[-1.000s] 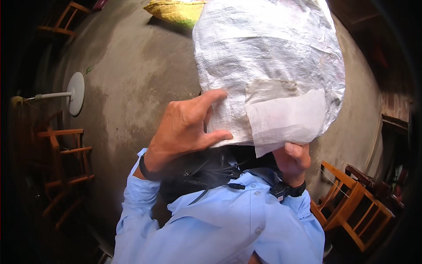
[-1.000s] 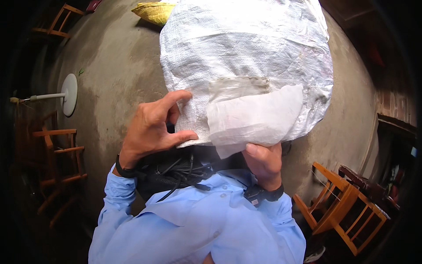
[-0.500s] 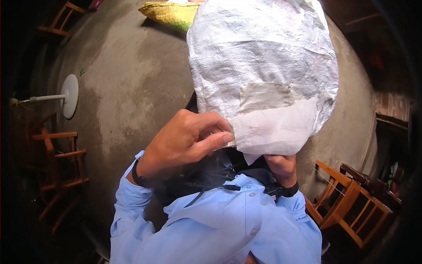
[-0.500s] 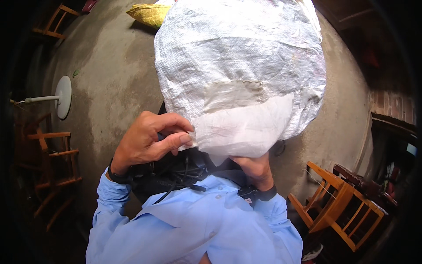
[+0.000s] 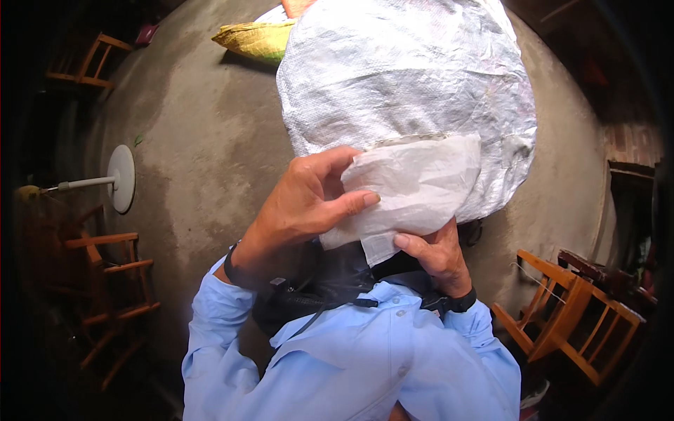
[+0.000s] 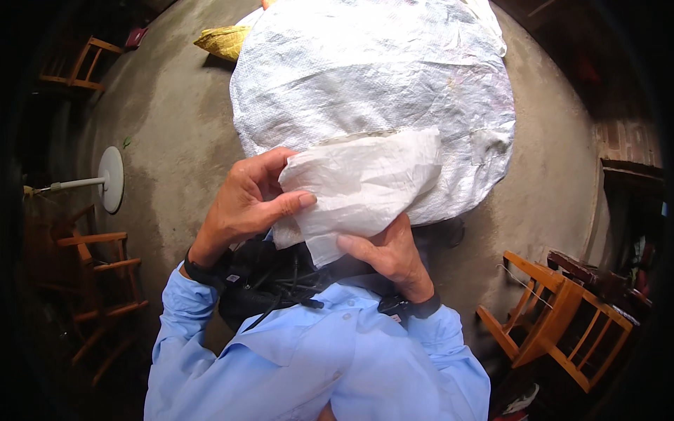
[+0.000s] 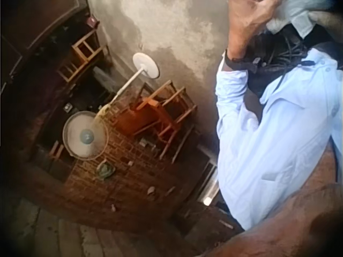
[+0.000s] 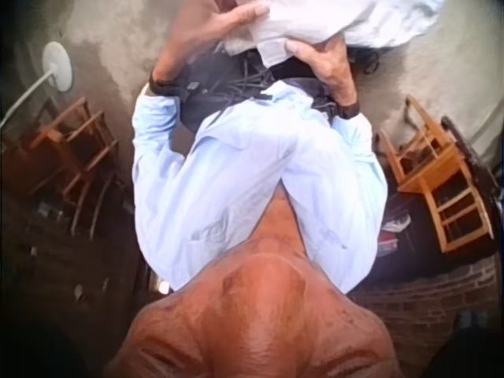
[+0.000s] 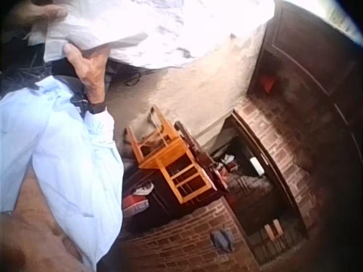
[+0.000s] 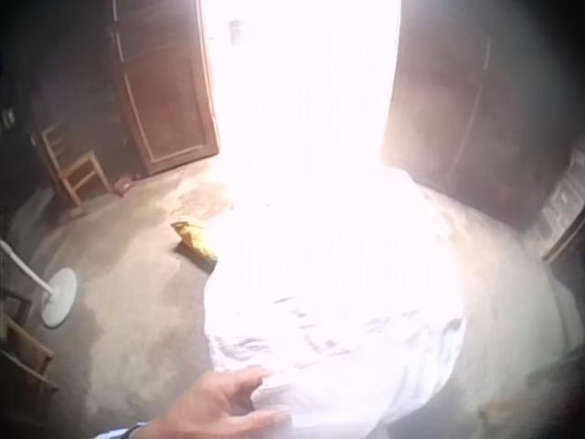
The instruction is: Repair a hole in a large white woven bag using a patch and needle.
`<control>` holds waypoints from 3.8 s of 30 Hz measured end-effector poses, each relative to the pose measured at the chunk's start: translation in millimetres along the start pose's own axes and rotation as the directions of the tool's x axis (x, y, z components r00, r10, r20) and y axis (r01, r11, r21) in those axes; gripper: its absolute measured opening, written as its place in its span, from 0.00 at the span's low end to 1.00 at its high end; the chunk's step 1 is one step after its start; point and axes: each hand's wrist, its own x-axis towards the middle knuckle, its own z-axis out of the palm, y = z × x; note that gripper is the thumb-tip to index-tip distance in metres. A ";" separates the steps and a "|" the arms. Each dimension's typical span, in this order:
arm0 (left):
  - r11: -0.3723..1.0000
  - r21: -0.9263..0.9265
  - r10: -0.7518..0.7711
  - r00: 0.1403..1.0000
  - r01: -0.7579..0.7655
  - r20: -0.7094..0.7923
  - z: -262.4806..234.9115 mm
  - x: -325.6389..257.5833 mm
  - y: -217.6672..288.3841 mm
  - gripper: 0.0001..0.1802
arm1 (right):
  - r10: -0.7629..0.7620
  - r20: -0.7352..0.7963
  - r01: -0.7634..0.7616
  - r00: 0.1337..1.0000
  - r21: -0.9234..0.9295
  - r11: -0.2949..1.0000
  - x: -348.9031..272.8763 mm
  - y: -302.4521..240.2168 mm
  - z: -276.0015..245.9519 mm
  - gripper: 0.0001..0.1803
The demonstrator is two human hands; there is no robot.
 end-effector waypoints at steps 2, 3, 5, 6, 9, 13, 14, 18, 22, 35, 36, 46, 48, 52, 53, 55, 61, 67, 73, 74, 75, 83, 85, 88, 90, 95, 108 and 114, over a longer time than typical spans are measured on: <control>1.000 0.016 0.017 0.999 -0.017 -0.038 -4.1 2.4 -5.1 0.26 | 0.051 0.016 -0.051 0.999 0.022 0.998 1.6 -3.7 2.5 0.40; 1.000 -0.007 0.022 0.998 -0.023 -0.063 -3.8 1.5 -6.0 0.25 | 0.113 0.061 -0.114 0.992 0.004 0.993 -0.3 -5.2 2.0 0.38; 0.997 -0.058 0.036 0.993 -0.042 -0.115 -2.1 0.3 -7.7 0.23 | 0.239 0.148 -0.234 0.960 -0.049 0.971 -6.1 -14.7 -1.2 0.35; 0.999 -0.040 0.021 0.994 -0.025 -0.111 -4.0 -1.7 -7.6 0.23 | 0.282 0.242 -0.145 0.929 -0.463 0.875 -4.8 -30.3 -9.6 0.24; 0.999 0.016 -0.029 0.997 0.031 -0.075 -7.8 -6.2 -10.2 0.24 | 0.262 0.225 -0.011 0.938 -0.739 0.673 -17.8 -69.6 -18.9 0.10; 0.963 0.267 -0.034 0.999 0.039 -0.021 -13.9 -10.7 -4.3 0.25 | -0.440 0.176 0.426 0.880 -0.703 0.569 11.4 -93.2 7.8 0.09; 0.931 0.365 -0.026 0.999 0.031 -0.018 -14.2 -13.1 0.0 0.25 | -0.522 0.255 0.510 0.814 -0.743 0.432 29.6 -91.2 16.1 0.11; 0.908 0.409 0.103 0.995 -0.092 -0.005 -13.7 -21.0 0.2 0.22 | -0.434 0.415 0.580 0.799 -0.721 0.378 63.0 -70.3 25.0 0.13; 0.912 0.408 0.038 0.999 -0.049 0.034 -17.2 -29.0 -4.9 0.19 | -0.143 0.435 0.427 0.889 -0.674 0.603 60.2 -62.7 16.4 0.06; 0.931 0.356 -0.094 0.995 0.080 0.022 -26.6 -41.4 -14.0 0.05 | -0.004 0.423 0.344 0.906 -0.731 0.590 64.0 -48.5 16.1 0.09; 0.928 0.364 -0.089 0.996 0.074 0.027 -27.0 -41.3 -14.8 0.05 | -0.004 0.423 0.344 0.906 -0.731 0.590 64.0 -47.4 15.9 0.10; 0.922 0.349 -0.164 0.986 0.168 -0.041 -24.8 -41.6 -20.6 0.06 | 0.043 0.388 0.285 0.921 -0.743 0.605 64.5 -49.4 15.9 0.10; 0.924 0.336 -0.179 0.983 0.184 -0.046 -26.0 -40.3 -23.5 0.06 | 0.038 0.349 0.247 0.936 -0.731 0.636 63.6 -47.2 14.9 0.09; 0.912 0.352 -0.204 0.978 0.209 -0.052 -25.5 -39.4 -19.0 0.06 | 0.064 0.309 0.198 0.949 -0.740 0.643 62.3 -46.7 14.2 0.08; 0.911 0.357 -0.201 0.978 0.206 -0.052 -25.5 -39.2 -18.4 0.06 | 0.064 0.302 0.195 0.951 -0.749 0.633 62.1 -46.9 14.3 0.07; 0.912 0.358 -0.193 0.980 0.199 -0.053 -25.5 -39.4 -19.0 0.06 | 0.063 0.286 0.189 0.956 -0.766 0.614 61.6 -47.1 14.6 0.07; 0.915 0.359 -0.179 0.983 0.184 -0.048 -26.9 -39.6 -24.6 0.06 | 0.168 0.263 0.117 0.950 -0.801 0.588 62.9 -50.0 11.8 0.07; 0.910 0.366 -0.187 0.981 0.193 -0.051 -25.8 -38.4 -23.1 0.06 | -0.014 0.258 0.210 0.966 -0.751 0.626 63.2 -37.4 12.5 0.05; 0.912 0.357 -0.198 0.979 0.203 -0.050 -26.4 -38.3 -23.8 0.07 | -0.025 0.252 0.213 0.967 -0.755 0.620 63.6 -36.8 12.8 0.05; 0.912 0.354 -0.202 0.978 0.206 -0.048 -26.4 -38.2 -23.6 0.07 | -0.027 0.252 0.214 0.967 -0.755 0.620 63.6 -36.5 12.7 0.05; 0.913 0.351 -0.205 0.978 0.209 -0.047 -26.3 -38.2 -23.4 0.07 | -0.029 0.251 0.215 0.967 -0.755 0.620 63.6 -36.4 12.8 0.05; 0.926 0.340 -0.164 0.986 0.161 -0.019 -27.4 -40.5 -21.8 0.06 | -0.006 0.253 0.202 0.967 -0.757 0.622 63.0 -37.0 12.1 0.05; 0.916 0.383 -0.121 0.993 0.117 -0.013 -30.8 -41.1 -17.1 0.06 | 0.017 0.254 0.188 0.967 -0.760 0.621 63.2 -38.4 11.4 0.05; 0.892 0.447 -0.053 0.998 0.065 -0.039 -36.9 -39.6 5.8 0.06 | -0.027 0.272 0.220 0.962 -0.711 0.668 62.9 -35.4 9.4 0.05; 0.900 0.435 0.004 0.998 0.023 -0.061 -38.5 -36.3 21.9 0.06 | -0.032 0.273 0.221 0.961 -0.701 0.678 62.8 -36.0 8.6 0.05; 0.847 0.482 0.189 0.975 -0.222 0.115 -13.5 16.5 39.9 0.08 | -0.063 0.266 0.228 0.962 -0.655 0.721 58.9 -41.3 4.4 0.05; 0.937 0.350 -0.087 0.950 -0.024 0.300 3.4 60.0 36.6 0.16 | -0.085 0.189 0.187 0.978 -0.633 0.752 64.9 -103.0 -30.8 0.04; 0.963 0.267 -0.087 0.983 0.042 0.161 -1.5 59.5 38.6 0.18 | -0.064 0.146 0.133 0.987 -0.536 0.834 79.9 -121.6 -39.8 0.05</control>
